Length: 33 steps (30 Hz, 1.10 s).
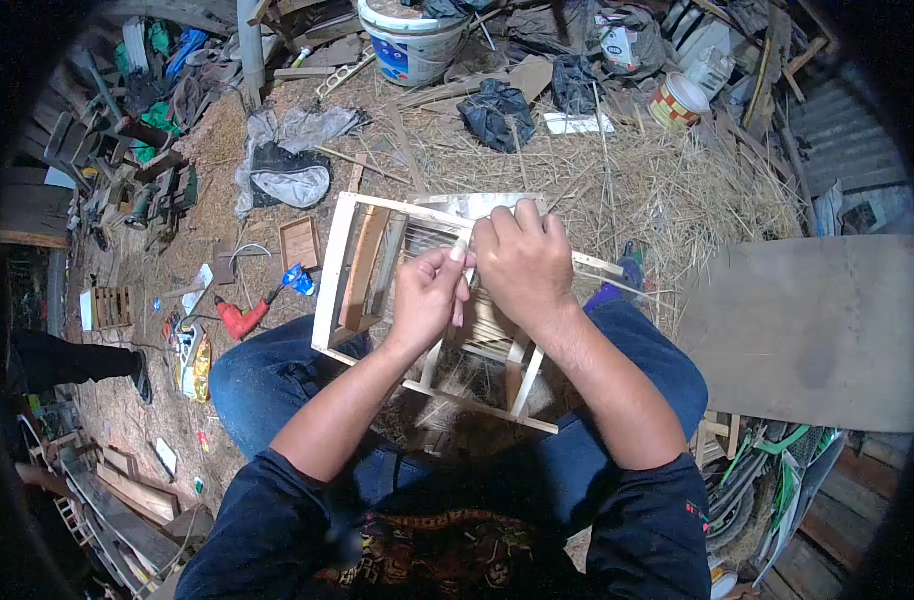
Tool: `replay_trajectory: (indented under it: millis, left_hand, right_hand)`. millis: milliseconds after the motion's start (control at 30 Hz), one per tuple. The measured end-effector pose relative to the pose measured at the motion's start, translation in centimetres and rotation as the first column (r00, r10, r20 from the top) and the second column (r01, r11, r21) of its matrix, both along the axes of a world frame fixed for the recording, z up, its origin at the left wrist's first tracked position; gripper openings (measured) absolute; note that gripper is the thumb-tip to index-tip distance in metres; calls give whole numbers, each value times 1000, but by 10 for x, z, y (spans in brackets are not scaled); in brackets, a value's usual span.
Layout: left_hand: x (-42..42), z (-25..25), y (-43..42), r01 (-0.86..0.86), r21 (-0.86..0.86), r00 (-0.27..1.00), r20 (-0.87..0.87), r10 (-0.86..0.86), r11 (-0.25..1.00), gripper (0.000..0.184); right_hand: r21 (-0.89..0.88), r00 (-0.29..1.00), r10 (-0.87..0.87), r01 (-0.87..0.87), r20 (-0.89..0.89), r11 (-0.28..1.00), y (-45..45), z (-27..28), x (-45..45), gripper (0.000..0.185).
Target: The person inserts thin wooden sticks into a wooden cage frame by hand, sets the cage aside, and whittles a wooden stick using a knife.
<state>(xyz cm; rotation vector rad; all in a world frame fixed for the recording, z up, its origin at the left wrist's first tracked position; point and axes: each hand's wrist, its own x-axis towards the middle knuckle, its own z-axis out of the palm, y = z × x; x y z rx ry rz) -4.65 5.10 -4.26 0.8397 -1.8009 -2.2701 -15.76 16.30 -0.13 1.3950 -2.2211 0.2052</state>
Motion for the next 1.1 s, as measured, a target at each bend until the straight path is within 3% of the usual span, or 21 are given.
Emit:
replay_trajectory:
  millis: [300,700,1100]
  left_hand:
    - [-1,0,-4,-26,-40,1000,4,26,999,34]
    - [-6,-4,-6,-33,-53,999,11,33,998,34]
    - [-15,-4,-6,-13,-72,999,46,16,997,33]
  right_hand:
    - [25,997,-3,5,-72,1000,4,-3,-3,9]
    - [-25,1000,-9,9,9,1000,16,-5,-6,12]
    - [-21,1000,-22,22,-18,1000,24,-6,-14,10]
